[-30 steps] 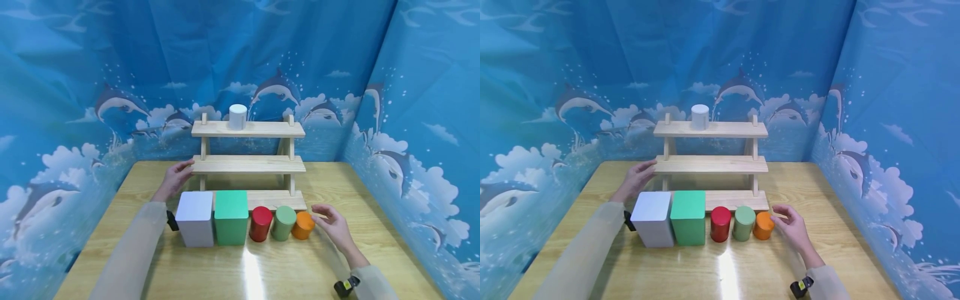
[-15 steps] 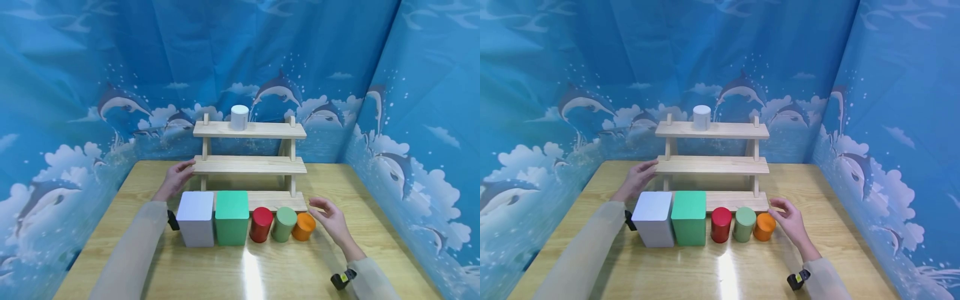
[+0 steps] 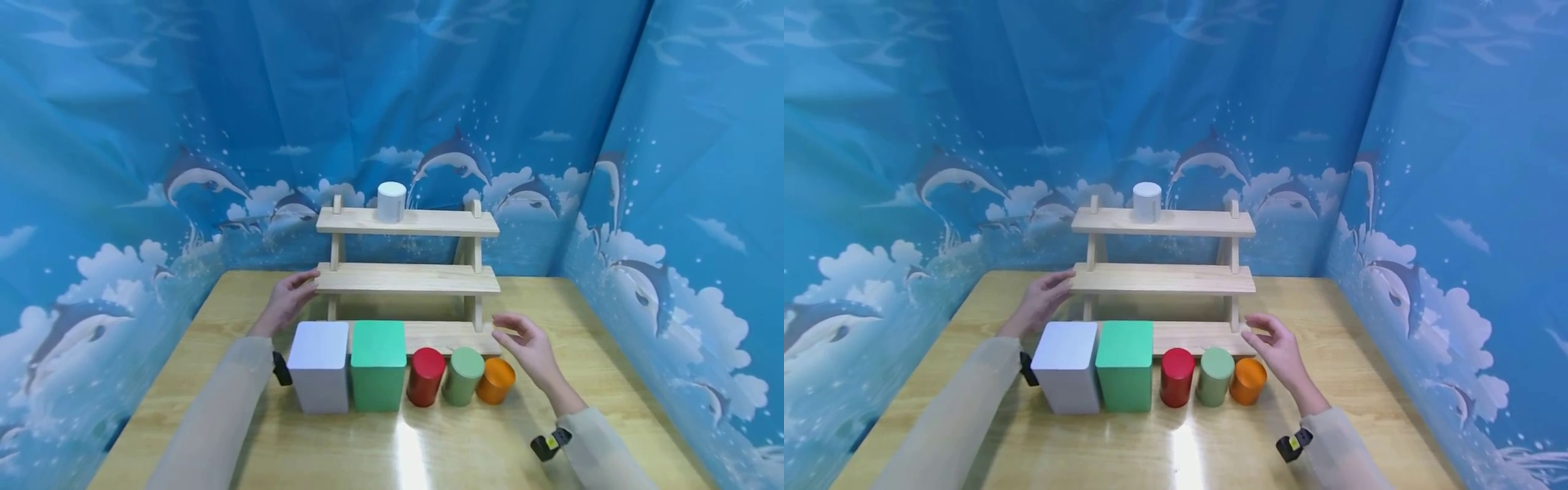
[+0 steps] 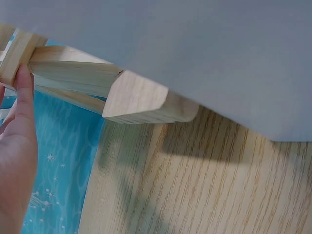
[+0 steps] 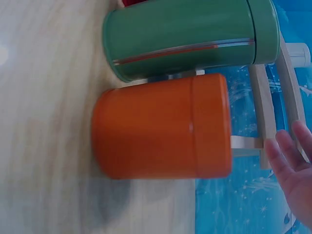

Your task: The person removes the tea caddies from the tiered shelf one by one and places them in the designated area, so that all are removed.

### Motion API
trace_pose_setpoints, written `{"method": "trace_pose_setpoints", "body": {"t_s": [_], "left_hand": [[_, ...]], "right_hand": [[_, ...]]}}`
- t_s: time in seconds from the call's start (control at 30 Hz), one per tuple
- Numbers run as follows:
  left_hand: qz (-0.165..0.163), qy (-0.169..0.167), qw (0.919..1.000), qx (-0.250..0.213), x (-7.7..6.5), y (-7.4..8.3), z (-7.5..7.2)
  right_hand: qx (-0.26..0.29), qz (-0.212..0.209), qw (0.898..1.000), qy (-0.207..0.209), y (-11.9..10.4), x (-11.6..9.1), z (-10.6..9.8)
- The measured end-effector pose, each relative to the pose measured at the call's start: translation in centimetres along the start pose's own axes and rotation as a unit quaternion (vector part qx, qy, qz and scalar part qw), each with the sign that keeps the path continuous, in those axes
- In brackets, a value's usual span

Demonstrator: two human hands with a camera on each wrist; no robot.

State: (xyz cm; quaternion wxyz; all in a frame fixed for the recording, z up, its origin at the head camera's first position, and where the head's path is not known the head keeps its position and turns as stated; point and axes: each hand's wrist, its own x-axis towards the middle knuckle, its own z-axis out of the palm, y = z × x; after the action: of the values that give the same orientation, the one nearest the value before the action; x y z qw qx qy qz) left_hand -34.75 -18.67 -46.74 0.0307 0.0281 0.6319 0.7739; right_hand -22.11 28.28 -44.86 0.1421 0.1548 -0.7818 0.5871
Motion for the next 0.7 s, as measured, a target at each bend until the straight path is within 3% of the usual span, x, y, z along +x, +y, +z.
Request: {"method": "trace_pose_setpoints", "body": {"t_s": [0.17,0.5,0.7], "left_hand": [[0.002,-0.001,1.0000,0.002,-0.2,0.1,0.0],[-0.002,-0.006,1.0000,0.008,-0.1,0.0,-0.1],[-0.006,-0.007,0.9999,0.014,-0.3,0.3,0.1]], "right_hand": [[-0.002,0.003,1.000,-0.003,-0.9,0.9,0.5],[-0.019,-0.002,1.000,-0.021,-5.3,3.1,2.3],[0.008,-0.015,0.999,-0.030,-5.3,4.7,2.9]]}}
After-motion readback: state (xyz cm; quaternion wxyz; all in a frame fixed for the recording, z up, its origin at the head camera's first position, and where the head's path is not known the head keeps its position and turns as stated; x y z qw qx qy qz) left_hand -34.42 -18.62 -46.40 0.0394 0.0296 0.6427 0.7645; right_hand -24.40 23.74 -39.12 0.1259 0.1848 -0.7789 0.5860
